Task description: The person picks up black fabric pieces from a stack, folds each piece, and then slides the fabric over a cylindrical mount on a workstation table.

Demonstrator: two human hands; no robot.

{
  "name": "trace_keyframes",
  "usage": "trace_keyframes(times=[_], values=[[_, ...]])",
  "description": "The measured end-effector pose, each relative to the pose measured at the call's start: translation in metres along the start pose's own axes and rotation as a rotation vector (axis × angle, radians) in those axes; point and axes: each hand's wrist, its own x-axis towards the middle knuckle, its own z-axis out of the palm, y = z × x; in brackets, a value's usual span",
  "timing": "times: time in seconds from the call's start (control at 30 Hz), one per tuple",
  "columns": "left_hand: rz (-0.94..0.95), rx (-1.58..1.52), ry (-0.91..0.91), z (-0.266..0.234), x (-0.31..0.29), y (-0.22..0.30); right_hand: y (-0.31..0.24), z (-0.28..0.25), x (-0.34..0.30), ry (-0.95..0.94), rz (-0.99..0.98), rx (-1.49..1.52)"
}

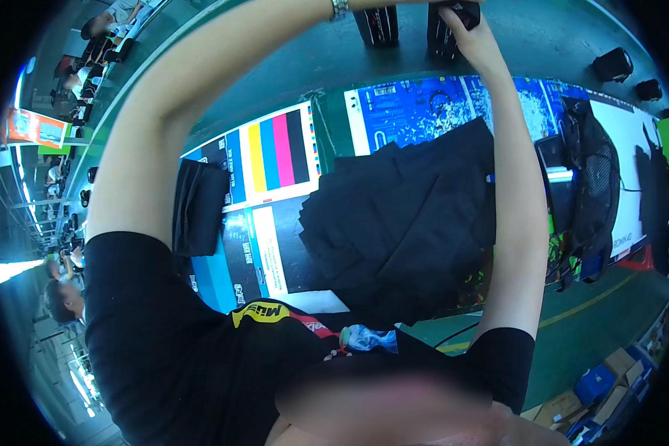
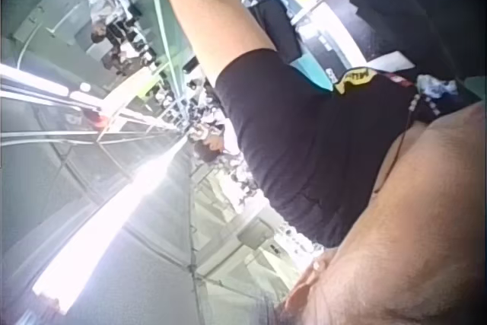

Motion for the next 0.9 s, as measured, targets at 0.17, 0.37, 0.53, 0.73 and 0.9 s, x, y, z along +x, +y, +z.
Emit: trace_keyframes(times=[0.17,0.37,0.53,0.73,0.9], values=[[-0.453,-0.464,0.641,0.030,-0.001,-0.002,0.019,-0.045,-0.005,-0.106,0.088,0.419],[-0.744,-1.410,0.840,0.111,0.028,-0.046,0.043,-0.050,0.078,0.184,0.372,0.729],[-0.879,-1.267,0.790,0.146,0.016,-0.034,0.039,-0.023,0.084,0.221,0.197,0.562],[-0.817,-1.435,0.897,0.190,0.011,-0.041,0.065,-0.004,0.036,0.408,0.207,0.671],[-0.960,-1.283,0.878,0.199,0.004,-0.034,0.068,-0.006,0.035,0.525,0.302,0.732]])
